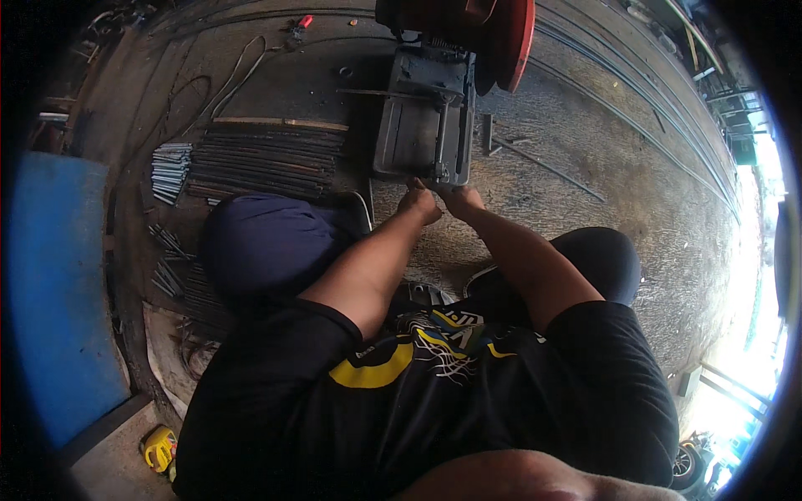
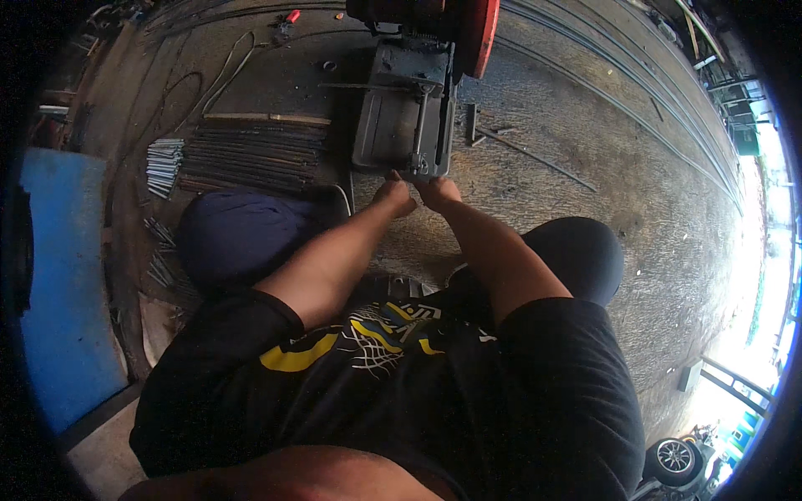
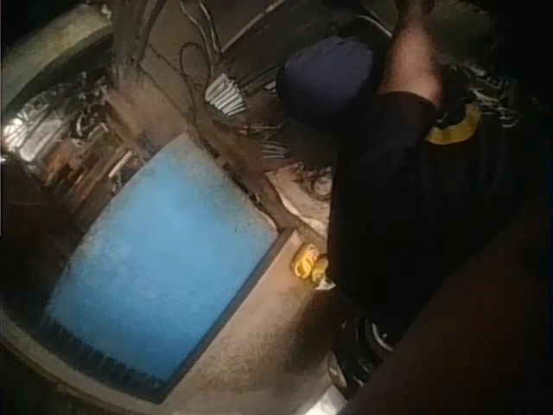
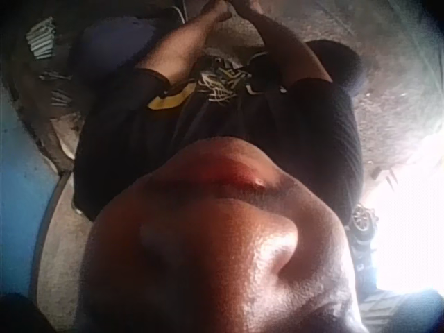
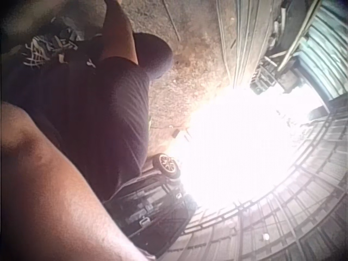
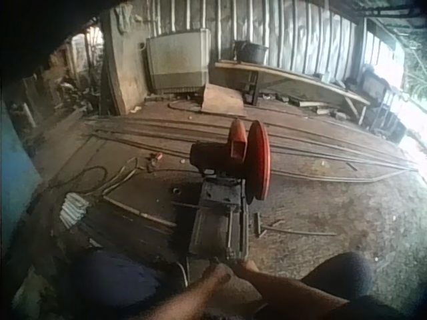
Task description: Use a metal chop saw to cut multiple thin metal rods to a specific length.
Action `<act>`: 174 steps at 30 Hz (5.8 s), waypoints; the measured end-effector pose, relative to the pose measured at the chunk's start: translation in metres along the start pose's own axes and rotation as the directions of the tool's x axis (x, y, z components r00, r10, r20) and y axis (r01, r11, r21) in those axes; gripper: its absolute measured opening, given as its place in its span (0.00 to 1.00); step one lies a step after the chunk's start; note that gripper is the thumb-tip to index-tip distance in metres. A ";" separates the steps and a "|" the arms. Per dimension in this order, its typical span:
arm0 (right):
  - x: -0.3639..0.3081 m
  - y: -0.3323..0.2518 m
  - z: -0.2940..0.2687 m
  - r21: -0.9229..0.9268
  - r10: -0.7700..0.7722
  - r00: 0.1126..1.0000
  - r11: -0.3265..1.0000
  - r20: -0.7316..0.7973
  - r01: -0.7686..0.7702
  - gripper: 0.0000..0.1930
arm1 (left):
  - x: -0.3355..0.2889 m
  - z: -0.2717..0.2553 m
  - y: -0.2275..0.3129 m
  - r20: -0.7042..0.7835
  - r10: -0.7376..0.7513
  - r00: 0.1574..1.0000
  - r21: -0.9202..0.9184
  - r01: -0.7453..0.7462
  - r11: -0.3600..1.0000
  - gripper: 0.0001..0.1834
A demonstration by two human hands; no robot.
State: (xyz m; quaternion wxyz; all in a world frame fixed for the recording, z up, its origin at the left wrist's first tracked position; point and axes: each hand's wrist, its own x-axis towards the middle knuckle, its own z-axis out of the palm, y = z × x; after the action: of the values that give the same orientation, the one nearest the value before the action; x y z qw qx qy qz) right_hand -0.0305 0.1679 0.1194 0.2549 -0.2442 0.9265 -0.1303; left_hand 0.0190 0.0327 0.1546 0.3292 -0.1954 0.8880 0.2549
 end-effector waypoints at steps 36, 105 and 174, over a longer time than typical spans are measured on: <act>-0.048 0.016 -0.031 -0.080 0.283 0.914 0.959 0.291 -0.271 0.23 | -0.024 0.048 -0.007 -0.154 0.287 0.946 0.222 -0.250 0.943 0.42; -0.036 0.021 -0.010 0.392 0.117 0.987 0.908 0.107 -0.150 0.16 | -0.013 0.048 -0.023 -0.271 0.236 0.933 0.098 -0.217 0.971 0.31; 0.264 -0.128 -0.066 0.834 0.126 0.916 -0.474 0.381 -0.282 0.28 | 0.206 -0.202 -0.070 -0.525 -0.487 0.698 -0.739 -0.658 -0.146 0.13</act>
State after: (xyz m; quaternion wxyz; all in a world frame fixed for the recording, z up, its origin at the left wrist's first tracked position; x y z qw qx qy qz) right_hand -0.2148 -0.0692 0.1135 0.4035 0.2669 0.4013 -0.7778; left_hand -0.1886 -0.1772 0.1225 -0.3301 -0.3770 0.4210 0.7561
